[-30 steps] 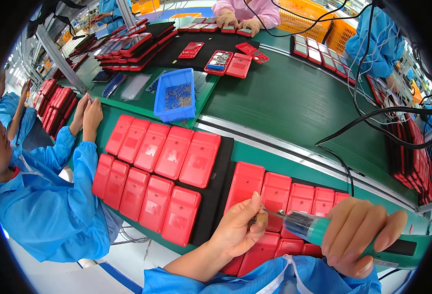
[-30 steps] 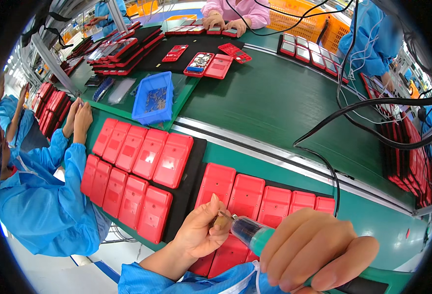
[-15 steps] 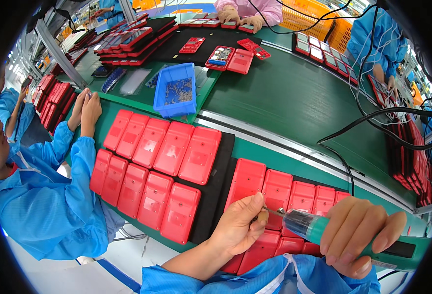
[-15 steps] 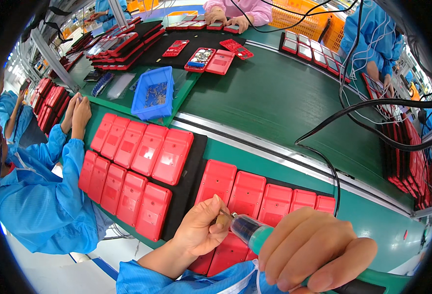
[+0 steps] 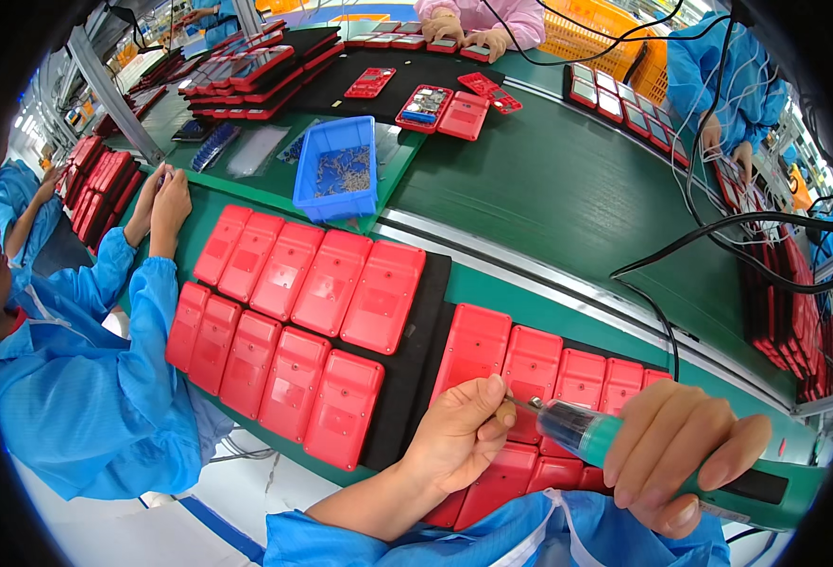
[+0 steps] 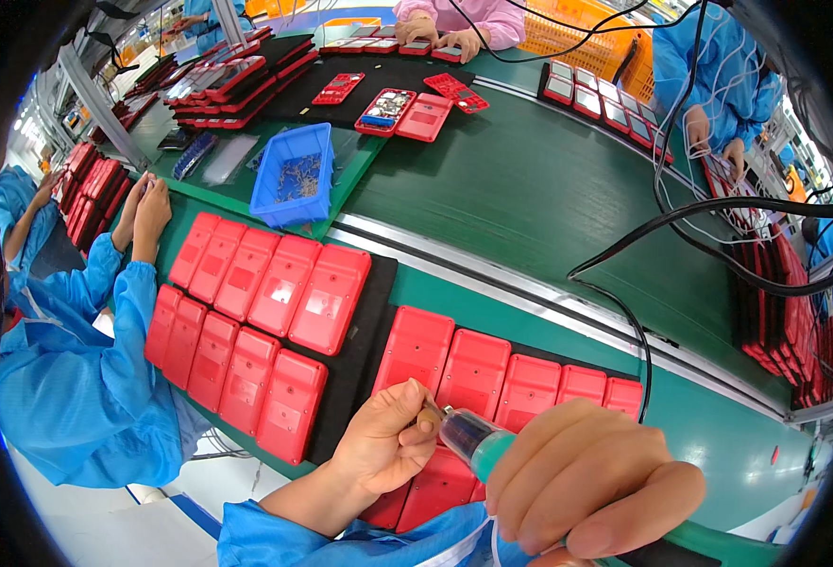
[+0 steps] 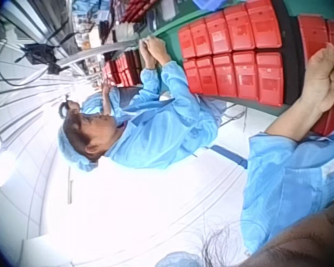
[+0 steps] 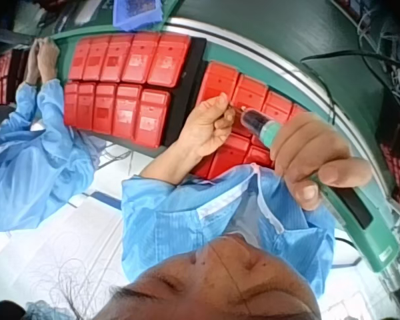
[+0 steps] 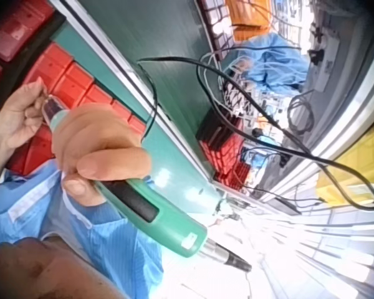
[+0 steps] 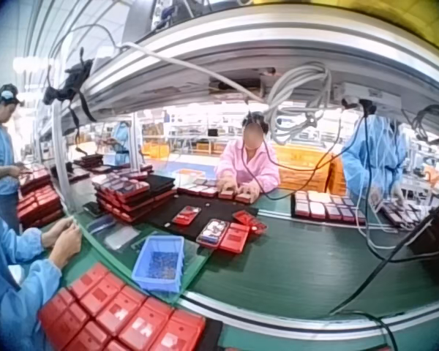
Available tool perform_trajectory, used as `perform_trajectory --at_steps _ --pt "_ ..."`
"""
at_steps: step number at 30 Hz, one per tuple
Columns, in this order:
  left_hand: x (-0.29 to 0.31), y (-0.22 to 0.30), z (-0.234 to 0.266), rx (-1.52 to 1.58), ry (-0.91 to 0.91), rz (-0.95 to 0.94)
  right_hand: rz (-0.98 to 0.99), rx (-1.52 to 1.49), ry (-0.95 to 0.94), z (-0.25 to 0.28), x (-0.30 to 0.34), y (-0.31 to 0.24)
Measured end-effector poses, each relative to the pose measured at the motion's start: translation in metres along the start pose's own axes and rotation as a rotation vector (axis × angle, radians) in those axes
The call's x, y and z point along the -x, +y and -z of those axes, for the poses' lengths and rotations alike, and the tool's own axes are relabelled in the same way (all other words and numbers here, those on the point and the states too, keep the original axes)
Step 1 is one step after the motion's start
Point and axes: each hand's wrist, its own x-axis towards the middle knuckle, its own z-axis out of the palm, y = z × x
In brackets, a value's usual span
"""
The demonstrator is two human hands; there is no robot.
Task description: The person fastens screws into red electronic enclosures using an electric screwdriver on a factory assembly line.
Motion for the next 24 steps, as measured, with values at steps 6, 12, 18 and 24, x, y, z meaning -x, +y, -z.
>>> perform_trajectory --at_steps 6,12,18,24 --pt "0.022 0.023 -0.007 -0.005 0.218 -0.157 -0.051 0.003 0.038 0.013 -0.001 0.004" --pt "0.055 0.027 0.012 -0.070 0.098 -0.365 -0.444 0.032 -0.099 0.008 0.005 0.018" --pt "0.062 0.024 0.031 -0.040 0.046 -0.363 -0.436 0.091 -0.119 0.001 0.012 0.034" --pt "0.061 0.018 0.039 -0.045 -0.007 -0.450 -0.437 0.139 -0.148 -0.001 0.012 0.036"
